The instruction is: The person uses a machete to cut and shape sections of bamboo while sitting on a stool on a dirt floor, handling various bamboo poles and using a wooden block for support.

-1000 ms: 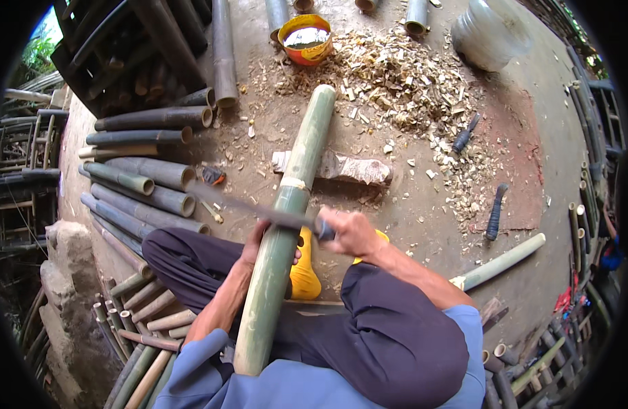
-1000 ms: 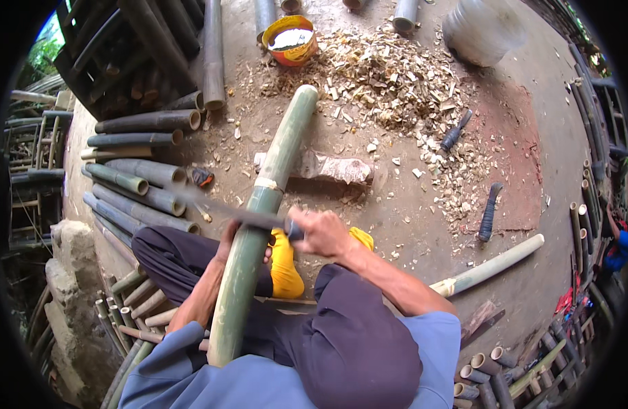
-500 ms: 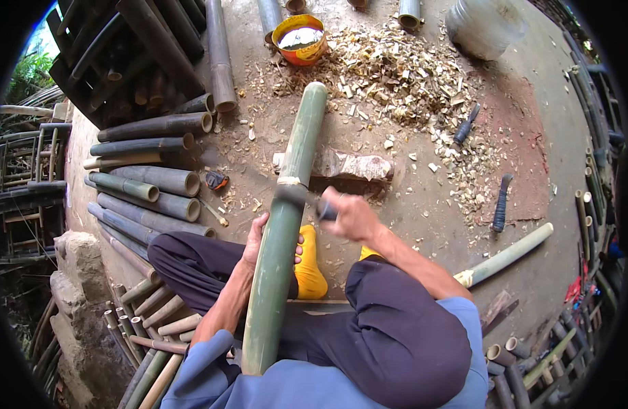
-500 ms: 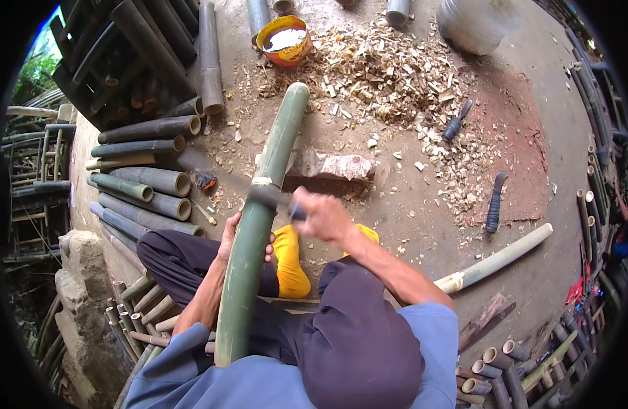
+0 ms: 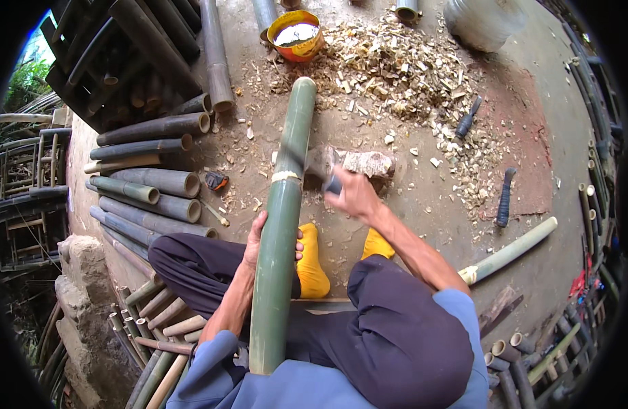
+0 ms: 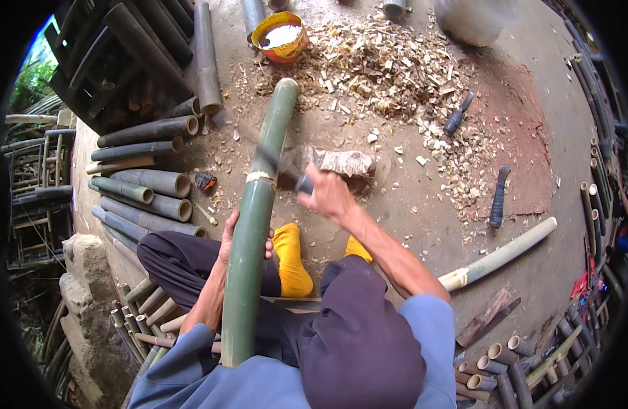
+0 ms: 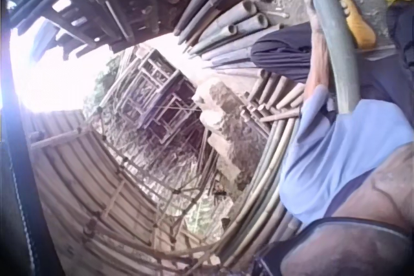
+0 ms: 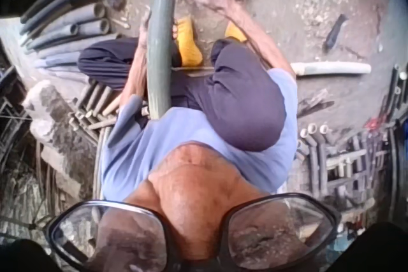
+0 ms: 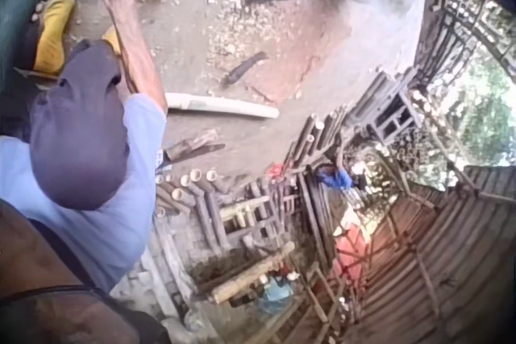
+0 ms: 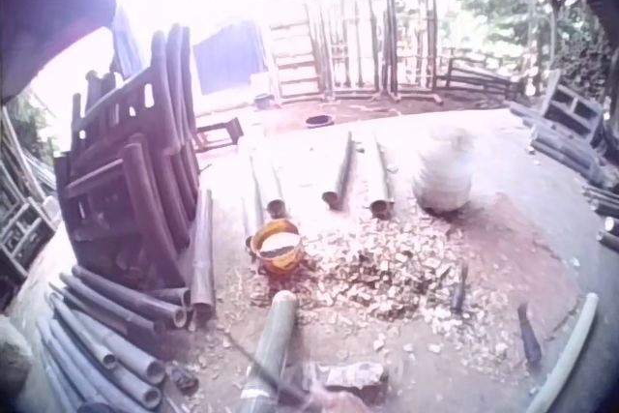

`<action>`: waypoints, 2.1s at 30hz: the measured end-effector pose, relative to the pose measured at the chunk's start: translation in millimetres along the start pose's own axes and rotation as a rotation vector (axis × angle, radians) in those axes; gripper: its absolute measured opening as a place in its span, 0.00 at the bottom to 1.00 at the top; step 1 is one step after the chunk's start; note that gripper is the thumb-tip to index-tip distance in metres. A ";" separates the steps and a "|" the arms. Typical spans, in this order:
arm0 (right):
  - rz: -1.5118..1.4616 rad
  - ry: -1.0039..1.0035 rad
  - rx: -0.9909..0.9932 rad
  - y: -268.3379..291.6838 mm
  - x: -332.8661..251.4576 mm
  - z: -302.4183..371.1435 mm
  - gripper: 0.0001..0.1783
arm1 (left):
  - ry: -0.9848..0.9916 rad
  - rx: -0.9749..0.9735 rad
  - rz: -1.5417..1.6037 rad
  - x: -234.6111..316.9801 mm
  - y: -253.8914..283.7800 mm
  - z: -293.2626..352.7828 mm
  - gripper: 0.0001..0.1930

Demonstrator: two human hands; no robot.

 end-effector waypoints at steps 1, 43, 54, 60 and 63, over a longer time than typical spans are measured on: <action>-0.009 0.117 -0.077 -11.0 -14.9 13.7 0.18 | 0.000 0.020 0.019 -4.1 2.9 1.7 0.36; -0.769 -0.250 1.372 153.1 128.6 275.0 0.18 | -0.859 -0.431 -2.172 79.2 -243.9 -92.2 0.30; 0.239 -0.579 1.035 189.5 28.8 359.3 0.17 | 0.165 0.720 -2.115 227.5 113.9 113.8 0.25; 0.746 -0.635 0.783 252.3 -9.1 338.9 0.18 | -0.304 1.147 -1.900 208.5 207.8 91.3 0.24; 0.948 -0.593 0.681 285.2 -40.7 305.9 0.18 | -0.579 1.748 -1.676 237.4 241.7 113.5 0.27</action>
Point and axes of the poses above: each hand's wrist, its own z-axis away from the middle knuckle, its own y-axis out of the back of the hand, x = y × z, the point moved 4 cm from there along -z, towards the middle knuckle, and after that the axes turned 13 degrees about -z, right-handed, at the moved point
